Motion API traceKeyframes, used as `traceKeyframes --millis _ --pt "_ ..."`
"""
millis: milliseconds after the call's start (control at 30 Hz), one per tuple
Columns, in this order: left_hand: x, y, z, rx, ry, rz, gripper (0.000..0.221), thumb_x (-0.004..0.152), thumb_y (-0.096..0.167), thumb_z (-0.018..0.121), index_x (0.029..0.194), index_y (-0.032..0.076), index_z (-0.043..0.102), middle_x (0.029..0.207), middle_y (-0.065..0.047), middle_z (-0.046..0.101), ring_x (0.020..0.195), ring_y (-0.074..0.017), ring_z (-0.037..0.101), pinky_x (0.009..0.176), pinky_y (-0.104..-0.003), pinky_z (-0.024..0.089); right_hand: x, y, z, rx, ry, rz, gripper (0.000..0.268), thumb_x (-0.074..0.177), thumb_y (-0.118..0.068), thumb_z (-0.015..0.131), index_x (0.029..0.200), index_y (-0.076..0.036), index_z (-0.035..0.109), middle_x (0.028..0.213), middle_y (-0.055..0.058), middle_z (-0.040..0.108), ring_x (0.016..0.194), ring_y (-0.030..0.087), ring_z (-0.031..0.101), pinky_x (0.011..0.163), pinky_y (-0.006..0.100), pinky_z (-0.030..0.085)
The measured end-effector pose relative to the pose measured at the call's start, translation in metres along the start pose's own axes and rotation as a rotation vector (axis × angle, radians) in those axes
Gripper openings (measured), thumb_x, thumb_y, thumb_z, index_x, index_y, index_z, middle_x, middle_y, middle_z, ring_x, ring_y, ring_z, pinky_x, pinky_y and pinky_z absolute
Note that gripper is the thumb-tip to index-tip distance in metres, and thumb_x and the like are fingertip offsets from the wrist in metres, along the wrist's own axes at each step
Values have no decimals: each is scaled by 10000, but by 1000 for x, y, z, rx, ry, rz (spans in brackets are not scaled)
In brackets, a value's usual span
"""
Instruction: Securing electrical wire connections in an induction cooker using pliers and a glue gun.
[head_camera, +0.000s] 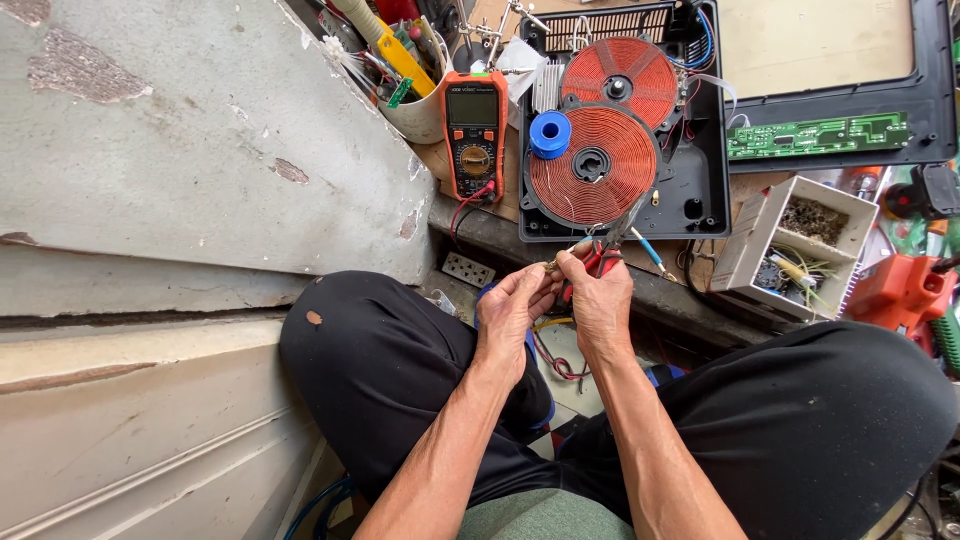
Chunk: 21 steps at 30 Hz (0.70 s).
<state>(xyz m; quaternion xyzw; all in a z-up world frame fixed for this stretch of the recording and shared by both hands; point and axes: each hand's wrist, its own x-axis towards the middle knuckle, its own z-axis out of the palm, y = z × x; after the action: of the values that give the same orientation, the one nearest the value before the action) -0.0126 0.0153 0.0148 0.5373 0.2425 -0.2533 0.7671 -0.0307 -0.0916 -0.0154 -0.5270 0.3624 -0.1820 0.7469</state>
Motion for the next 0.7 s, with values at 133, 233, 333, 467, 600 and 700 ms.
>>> traceKeyframes --millis 133,233,333,467,600,700 --pt "7 -8 -4 20 1 9 326 978 177 840 1243 -14 822 1100 -202 853 983 -231 836 954 -360 675 -1 1 1 22 13 2 183 920 -20 847 1021 -67 703 747 123 768 645 161 762 572 241 627" --pt "9 -8 -5 27 -4 7 305 980 176 847 1224 -7 832 1099 -205 855 984 -239 840 958 -373 676 0 2 3 23 15 -8 190 918 -27 850 1030 -67 701 760 110 768 650 152 763 574 238 629" --pt "9 -7 -6 52 -8 19 304 980 173 851 1219 -14 837 1098 -206 856 987 -241 842 954 -376 678 -2 1 5 26 17 -9 190 912 -24 848 1025 -67 701 762 101 764 653 151 764 570 236 631" --pt "10 -8 -6 76 -6 33 311 980 163 847 1235 -15 834 1083 -193 855 971 -229 837 937 -357 679 -5 -6 7 6 18 -13 153 916 -36 835 989 -72 706 728 101 756 634 142 747 556 231 607" --pt "9 -6 -4 76 -8 34 308 981 158 847 1237 -13 834 1077 -190 854 963 -228 836 927 -349 683 -4 -4 5 -23 22 -25 148 913 -50 828 983 -97 707 714 86 750 628 125 732 557 213 576" --pt "10 -7 -4 84 -4 36 316 984 162 844 1246 -15 833 1077 -184 856 962 -219 835 926 -345 682 -1 2 3 -12 39 -18 179 902 -48 836 1014 -94 703 751 88 763 668 127 752 587 220 594"
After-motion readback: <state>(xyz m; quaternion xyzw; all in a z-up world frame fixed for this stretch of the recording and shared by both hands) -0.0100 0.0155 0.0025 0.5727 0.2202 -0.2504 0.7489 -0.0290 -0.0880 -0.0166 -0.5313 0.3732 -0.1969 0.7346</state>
